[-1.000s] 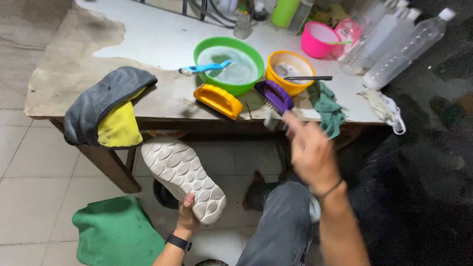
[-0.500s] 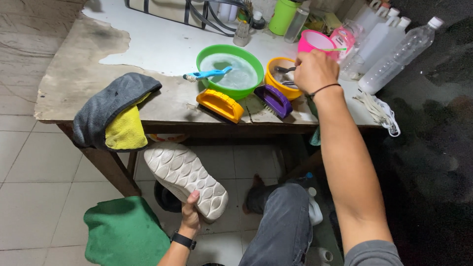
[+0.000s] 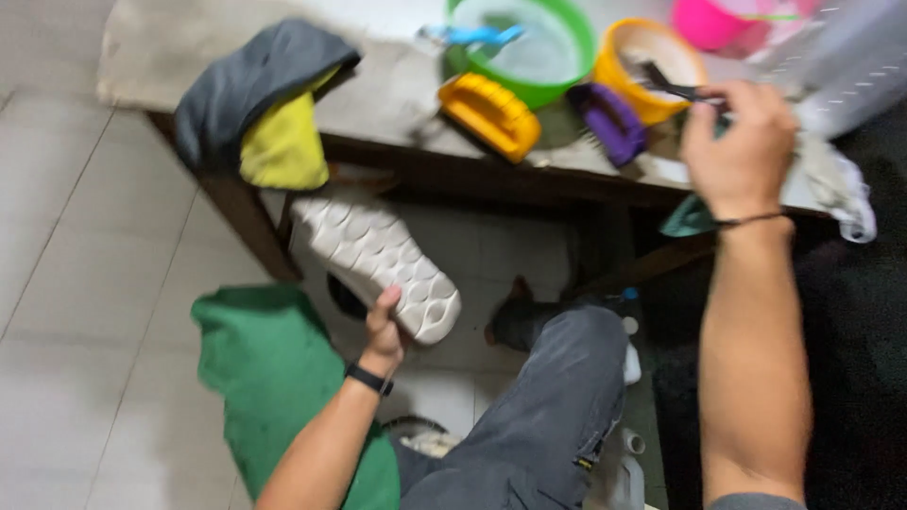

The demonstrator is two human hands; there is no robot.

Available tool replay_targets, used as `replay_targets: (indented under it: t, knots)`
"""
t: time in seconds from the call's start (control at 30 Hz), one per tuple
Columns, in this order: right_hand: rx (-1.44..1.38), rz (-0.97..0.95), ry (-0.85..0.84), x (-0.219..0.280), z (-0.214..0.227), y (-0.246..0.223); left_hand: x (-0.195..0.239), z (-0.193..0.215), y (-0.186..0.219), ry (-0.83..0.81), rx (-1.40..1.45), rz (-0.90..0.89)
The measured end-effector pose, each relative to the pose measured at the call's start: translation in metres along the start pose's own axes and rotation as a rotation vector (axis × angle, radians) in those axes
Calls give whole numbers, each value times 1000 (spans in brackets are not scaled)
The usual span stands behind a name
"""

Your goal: The person scrubs the sole of a white sneaker with a small brush, then rinses it in a bucket of soapy water, and finally wipes the shoe with a cloth. The person handles the shoe, brush, and cloth while seated on the floor.

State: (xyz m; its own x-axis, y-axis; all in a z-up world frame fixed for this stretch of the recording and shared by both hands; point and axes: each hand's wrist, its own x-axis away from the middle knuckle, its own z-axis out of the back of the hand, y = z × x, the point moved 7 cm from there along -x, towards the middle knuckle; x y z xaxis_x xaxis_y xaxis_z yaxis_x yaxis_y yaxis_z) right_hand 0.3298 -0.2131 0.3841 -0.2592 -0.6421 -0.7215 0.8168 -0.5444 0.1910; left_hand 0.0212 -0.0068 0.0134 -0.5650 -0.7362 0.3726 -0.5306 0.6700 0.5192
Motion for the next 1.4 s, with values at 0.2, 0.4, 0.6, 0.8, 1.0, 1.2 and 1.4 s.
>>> replay_targets:
  t: [0.2, 0.4, 0.6, 0.8, 1.0, 1.2, 1.4]
  knots:
    - [-438, -56, -94, 41, 64, -157, -3, 16, -6, 40, 11, 19]
    - [-714, -366, -242, 170, -79, -241, -13, 21, 12, 10, -482, -209]
    - [-836, -526, -32, 202, -140, -269, -33, 75, -41, 106, -632, -158]
    - [-660, -448, 49, 188, -167, -250, -20, 32, 23, 197, -697, -336]
    - [-772, -506, 66, 224, -222, -238, -24, 36, 20, 145, -802, -341]
    - [-756, -532, 81, 229, -224, -244, -12, 0, 48, 49, -783, -314]
    - [-882, -690, 20, 220, -192, -271, -5, -26, 56, 40, -740, -245]
